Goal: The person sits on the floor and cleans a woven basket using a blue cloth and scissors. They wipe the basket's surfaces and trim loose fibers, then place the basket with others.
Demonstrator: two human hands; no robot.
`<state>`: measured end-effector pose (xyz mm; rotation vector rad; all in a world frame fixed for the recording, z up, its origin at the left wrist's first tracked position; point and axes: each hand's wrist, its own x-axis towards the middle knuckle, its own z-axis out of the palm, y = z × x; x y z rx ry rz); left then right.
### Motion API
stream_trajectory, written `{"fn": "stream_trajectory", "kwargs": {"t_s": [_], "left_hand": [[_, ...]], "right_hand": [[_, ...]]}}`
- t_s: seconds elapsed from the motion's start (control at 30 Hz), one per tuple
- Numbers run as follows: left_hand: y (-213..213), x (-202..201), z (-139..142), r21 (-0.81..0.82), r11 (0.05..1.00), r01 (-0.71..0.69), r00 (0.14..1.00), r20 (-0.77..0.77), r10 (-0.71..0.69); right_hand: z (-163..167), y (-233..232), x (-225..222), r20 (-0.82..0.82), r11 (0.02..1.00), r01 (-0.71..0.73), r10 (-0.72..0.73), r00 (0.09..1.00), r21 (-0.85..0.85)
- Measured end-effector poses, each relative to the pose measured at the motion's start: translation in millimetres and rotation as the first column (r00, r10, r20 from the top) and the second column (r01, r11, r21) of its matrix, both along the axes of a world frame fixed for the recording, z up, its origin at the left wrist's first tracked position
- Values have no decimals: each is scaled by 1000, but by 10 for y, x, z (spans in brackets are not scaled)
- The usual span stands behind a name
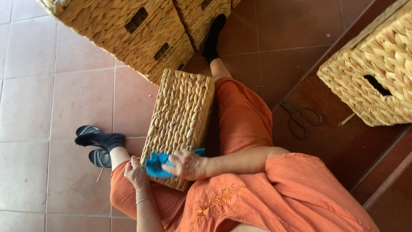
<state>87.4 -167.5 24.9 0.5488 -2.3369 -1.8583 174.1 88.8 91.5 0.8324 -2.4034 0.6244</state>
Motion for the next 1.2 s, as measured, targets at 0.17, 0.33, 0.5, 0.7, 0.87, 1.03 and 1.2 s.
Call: {"fn": "stream_trajectory", "kwargs": {"t_s": [0.17,0.33,0.5,0.7,0.87,1.03,1.2], "left_hand": [[12,-33,-19,5,1000,-11,1000,-24,12],[15,-73,-44,88,996,13,1000,-18,-11],[-3,-114,-93,113,993,-23,1000,-9,24],[-48,-112,-184,117,992,-43,999,-9,44],[-45,-102,-254,157,986,-63,998,-3,64],[-21,-137,-250,164,984,-75,997,1,76],[6,-197,-232,102,991,-82,996,-14,84]], "right_hand": [[-9,321,-404,97,996,12,-20,995,86],[-152,1421,-1449,58,882,460,-467,882,100],[-245,1353,-1521,22,808,587,-588,808,51],[-15,165,-386,146,996,60,-71,987,72],[-45,239,-363,125,998,-57,56,991,3],[-89,1215,-1254,112,930,347,-361,926,126],[-40,1722,-1707,3,812,584,-584,812,-4]]}}
